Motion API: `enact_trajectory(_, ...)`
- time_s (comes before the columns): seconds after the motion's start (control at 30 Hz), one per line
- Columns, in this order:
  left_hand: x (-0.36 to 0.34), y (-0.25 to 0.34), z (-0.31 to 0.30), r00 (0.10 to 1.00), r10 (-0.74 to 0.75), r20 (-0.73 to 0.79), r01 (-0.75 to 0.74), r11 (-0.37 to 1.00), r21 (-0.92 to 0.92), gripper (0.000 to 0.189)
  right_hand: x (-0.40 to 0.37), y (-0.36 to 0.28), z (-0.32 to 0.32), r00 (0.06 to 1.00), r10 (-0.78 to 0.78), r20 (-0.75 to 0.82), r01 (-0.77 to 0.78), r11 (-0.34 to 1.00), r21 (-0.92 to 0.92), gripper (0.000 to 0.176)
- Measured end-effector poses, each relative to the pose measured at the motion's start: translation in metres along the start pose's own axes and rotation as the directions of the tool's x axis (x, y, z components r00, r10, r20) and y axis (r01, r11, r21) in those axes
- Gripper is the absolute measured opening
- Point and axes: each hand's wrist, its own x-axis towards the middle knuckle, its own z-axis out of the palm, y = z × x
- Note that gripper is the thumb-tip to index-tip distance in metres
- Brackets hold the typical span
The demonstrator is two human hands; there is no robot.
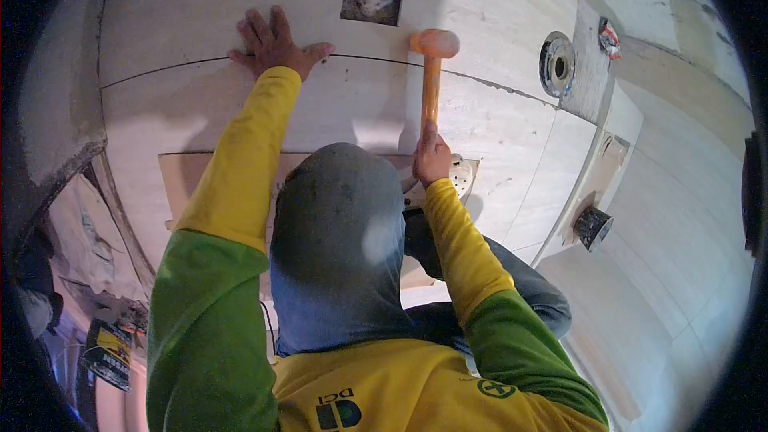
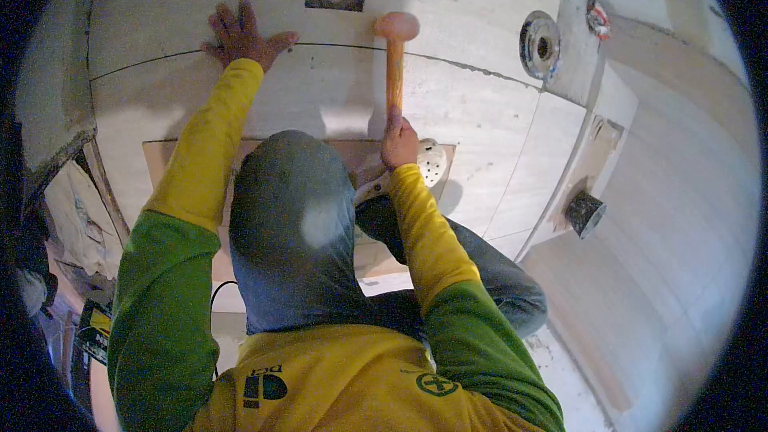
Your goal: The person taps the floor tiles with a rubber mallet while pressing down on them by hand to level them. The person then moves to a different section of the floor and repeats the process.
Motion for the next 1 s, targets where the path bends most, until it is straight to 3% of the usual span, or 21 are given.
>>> enact_trajectory(0.03, -0.001, 0.002, 0.0, 1.0, -0.004, 0.007, 0.004, 1.0, 0.016, 0.125, 0.001, -0.001, -0.004, 0.996, 0.071, 0.062, -0.067, 0.996, -0.062, 0.066)
enact_trajectory(0.1, -0.001, 0.001, 0.002, 1.0, 0.004, -0.006, -0.004, 1.0, 0.015, 0.124, -0.014, -0.03, -0.013, 0.98, 0.151, 0.129, -0.153, 0.988, 0.004, 0.065)
enact_trajectory(0.17, 0.0, -0.001, 0.005, 1.0, 0.007, -0.015, -0.007, 1.0, 0.019, 0.124, -0.022, -0.033, -0.009, 0.997, -0.032, 0.065, 0.019, 0.982, 0.188, 0.067)
enact_trajectory(0.2, 0.003, 0.0, 0.004, 1.0, -0.009, 0.022, 0.008, 1.0, 0.026, 0.125, -0.018, -0.023, -0.004, 0.997, -0.029, 0.068, 0.015, 0.982, 0.188, 0.067)
enact_trajectory(0.27, 0.004, 0.002, 0.001, 0.998, -0.022, 0.051, 0.02, 0.999, 0.032, 0.126, -0.009, -0.016, 0.006, 0.983, -0.183, 0.024, 0.183, 0.951, -0.249, 0.067)
enact_trajectory(0.3, 0.005, 0.002, 0.0, 0.998, -0.031, 0.049, 0.029, 0.999, 0.038, 0.126, -0.008, -0.02, 0.005, 0.982, -0.188, 0.024, 0.188, 0.951, -0.248, 0.067)
enact_trajectory(0.37, 0.006, 0.003, -0.002, 0.998, -0.046, 0.045, 0.044, 0.998, 0.044, 0.127, -0.008, -0.035, 0.001, 0.982, 0.116, 0.147, -0.106, 0.992, -0.072, 0.064)
enact_trajectory(0.43, 0.005, 0.002, -0.002, 0.996, -0.029, 0.086, 0.026, 0.999, 0.032, 0.126, -0.023, -0.039, 0.006, 0.99, 0.052, 0.133, -0.04, 0.995, -0.087, 0.064)
enact_trajectory(0.5, 0.006, 0.004, -0.004, 0.993, -0.047, 0.108, 0.042, 0.998, 0.045, 0.127, -0.027, -0.038, 0.018, 0.984, -0.171, 0.057, 0.165, 0.981, 0.097, 0.062)
enact_trajectory(0.53, 0.005, 0.004, -0.006, 0.99, -0.056, 0.132, 0.049, 0.997, 0.056, 0.127, -0.027, -0.038, 0.02, 0.984, -0.168, 0.058, 0.162, 0.982, 0.099, 0.062)
enact_trajectory(0.6, 0.007, 0.004, -0.006, 0.993, -0.053, 0.107, 0.048, 0.998, 0.05, 0.127, -0.019, -0.049, 0.023, 0.981, -0.111, 0.158, 0.144, 0.966, -0.217, 0.058)
enact_trajectory(0.73, 0.005, 0.003, 0.001, 0.996, -0.029, 0.084, 0.024, 0.998, 0.054, 0.123, -0.025, -0.049, 0.024, 0.984, -0.005, 0.177, 0.017, 0.998, -0.065, 0.056)
enact_trajectory(0.8, 0.004, 0.004, -0.001, 0.995, -0.034, 0.094, 0.029, 0.998, 0.052, 0.122, -0.025, -0.04, 0.028, 0.967, -0.22, 0.125, 0.22, 0.975, 0.01, 0.056)
enact_trajectory(0.83, 0.005, 0.005, -0.004, 0.994, -0.037, 0.099, 0.032, 0.998, 0.05, 0.122, -0.022, -0.036, 0.028, 0.967, -0.222, 0.125, 0.222, 0.975, 0.011, 0.056)
enact_trajectory(0.9, 0.006, 0.004, -0.004, 0.995, -0.034, 0.088, 0.031, 0.999, 0.036, 0.122, -0.021, -0.05, 0.027, 0.972, -0.107, 0.21, 0.141, 0.979, -0.151, 0.055)
enact_trajectory(1.0, 0.004, 0.003, -0.005, 0.995, -0.032, 0.094, 0.03, 0.999, 0.021, 0.122, -0.024, -0.054, 0.026, 0.978, -0.064, 0.2, 0.083, 0.993, -0.089, 0.056)
